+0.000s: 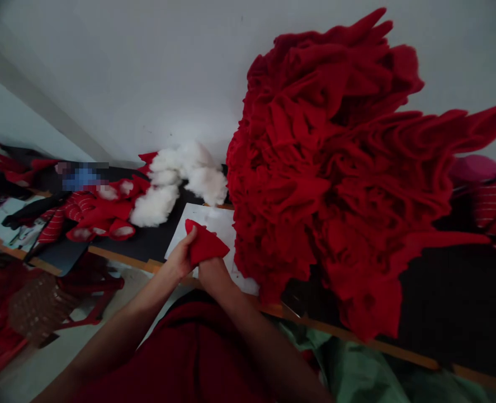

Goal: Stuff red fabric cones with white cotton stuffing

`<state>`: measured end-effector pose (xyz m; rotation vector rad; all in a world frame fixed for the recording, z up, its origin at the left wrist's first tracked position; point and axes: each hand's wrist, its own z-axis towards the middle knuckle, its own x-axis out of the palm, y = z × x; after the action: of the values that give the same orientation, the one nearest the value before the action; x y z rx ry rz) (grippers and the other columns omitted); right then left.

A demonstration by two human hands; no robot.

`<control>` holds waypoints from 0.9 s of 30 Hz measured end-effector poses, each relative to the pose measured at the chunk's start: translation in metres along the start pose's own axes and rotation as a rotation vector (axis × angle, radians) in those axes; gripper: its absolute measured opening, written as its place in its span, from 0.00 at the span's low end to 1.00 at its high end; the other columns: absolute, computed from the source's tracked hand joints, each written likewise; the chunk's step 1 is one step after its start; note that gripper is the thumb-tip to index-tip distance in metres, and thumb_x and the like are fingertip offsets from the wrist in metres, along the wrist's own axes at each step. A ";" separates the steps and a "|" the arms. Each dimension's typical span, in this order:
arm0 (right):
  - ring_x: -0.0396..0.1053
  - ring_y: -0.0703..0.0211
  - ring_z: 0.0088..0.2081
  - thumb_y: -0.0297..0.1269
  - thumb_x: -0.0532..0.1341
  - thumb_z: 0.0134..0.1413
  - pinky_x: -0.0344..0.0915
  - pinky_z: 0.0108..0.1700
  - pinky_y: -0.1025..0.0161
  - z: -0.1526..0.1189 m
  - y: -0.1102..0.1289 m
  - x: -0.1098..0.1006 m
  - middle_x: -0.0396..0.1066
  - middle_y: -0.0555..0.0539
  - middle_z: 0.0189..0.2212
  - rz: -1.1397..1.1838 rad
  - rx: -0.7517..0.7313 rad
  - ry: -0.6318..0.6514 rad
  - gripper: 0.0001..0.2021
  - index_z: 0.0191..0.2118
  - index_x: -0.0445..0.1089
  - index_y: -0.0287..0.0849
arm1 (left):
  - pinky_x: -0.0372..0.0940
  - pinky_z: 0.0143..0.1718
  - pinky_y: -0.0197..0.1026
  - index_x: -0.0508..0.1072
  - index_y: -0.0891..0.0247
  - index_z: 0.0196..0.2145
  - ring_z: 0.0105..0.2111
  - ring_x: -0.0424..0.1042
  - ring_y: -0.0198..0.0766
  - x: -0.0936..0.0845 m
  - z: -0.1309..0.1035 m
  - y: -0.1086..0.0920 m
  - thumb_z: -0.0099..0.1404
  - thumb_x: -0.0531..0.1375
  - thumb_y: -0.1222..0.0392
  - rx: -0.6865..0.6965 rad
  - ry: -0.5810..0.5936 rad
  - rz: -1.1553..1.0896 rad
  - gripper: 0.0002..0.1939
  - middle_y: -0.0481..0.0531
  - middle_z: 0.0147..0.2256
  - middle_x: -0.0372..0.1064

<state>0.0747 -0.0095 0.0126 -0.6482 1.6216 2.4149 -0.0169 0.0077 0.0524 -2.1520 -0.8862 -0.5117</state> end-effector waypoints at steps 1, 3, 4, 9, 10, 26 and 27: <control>0.67 0.53 0.47 0.25 0.48 0.50 0.66 0.47 0.53 0.002 0.000 -0.004 0.71 0.42 0.41 0.049 0.046 -0.009 0.19 0.47 0.66 0.41 | 0.63 0.47 0.45 0.70 0.67 0.36 0.37 0.72 0.41 -0.002 -0.001 -0.003 0.58 0.58 0.58 -0.007 0.048 0.004 0.11 0.56 0.35 0.72; 0.70 0.53 0.41 0.29 0.51 0.49 0.68 0.43 0.55 0.003 0.002 -0.014 0.73 0.43 0.37 0.240 0.213 -0.049 0.14 0.42 0.68 0.40 | 0.62 0.48 0.47 0.70 0.67 0.38 0.40 0.71 0.43 -0.006 -0.003 -0.009 0.58 0.58 0.60 0.000 0.171 0.035 0.11 0.57 0.36 0.72; 0.71 0.54 0.38 0.32 0.53 0.49 0.69 0.41 0.56 0.004 0.005 -0.017 0.73 0.44 0.36 0.379 0.312 -0.084 0.12 0.40 0.69 0.39 | 0.62 0.48 0.47 0.70 0.67 0.38 0.41 0.71 0.43 -0.008 -0.004 -0.012 0.57 0.58 0.62 0.030 0.211 0.053 0.10 0.56 0.37 0.72; 0.71 0.57 0.39 0.39 0.53 0.52 0.69 0.42 0.57 0.003 0.023 -0.019 0.73 0.44 0.39 0.758 0.485 -0.097 0.15 0.44 0.65 0.39 | 0.64 0.45 0.44 0.70 0.69 0.36 0.36 0.73 0.41 -0.005 0.001 -0.014 0.57 0.57 0.63 0.186 0.110 -0.050 0.09 0.56 0.32 0.74; 0.70 0.56 0.41 0.38 0.52 0.53 0.68 0.43 0.56 0.001 0.025 -0.019 0.72 0.43 0.41 0.658 0.448 -0.090 0.16 0.46 0.64 0.39 | 0.65 0.45 0.44 0.70 0.70 0.36 0.35 0.73 0.41 -0.004 0.003 -0.013 0.57 0.57 0.62 0.168 0.090 -0.079 0.10 0.56 0.32 0.74; 0.64 0.48 0.48 0.22 0.47 0.50 0.64 0.50 0.49 -0.004 0.000 -0.004 0.68 0.34 0.43 -0.327 -0.226 0.084 0.19 0.48 0.64 0.28 | 0.61 0.50 0.49 0.70 0.68 0.41 0.44 0.70 0.45 0.010 0.001 -0.006 0.60 0.54 0.56 0.094 0.163 -0.061 0.15 0.58 0.39 0.72; 0.65 0.47 0.47 0.22 0.48 0.50 0.65 0.49 0.48 -0.003 0.000 -0.005 0.69 0.34 0.42 -0.338 -0.188 0.070 0.19 0.47 0.65 0.28 | 0.62 0.49 0.47 0.70 0.70 0.40 0.42 0.71 0.44 0.010 0.003 -0.004 0.61 0.54 0.58 0.086 0.126 -0.052 0.14 0.58 0.37 0.73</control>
<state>0.0803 -0.0120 0.0137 -0.9609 1.1975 2.3283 -0.0127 0.0166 0.0588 -2.0007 -0.8804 -0.6174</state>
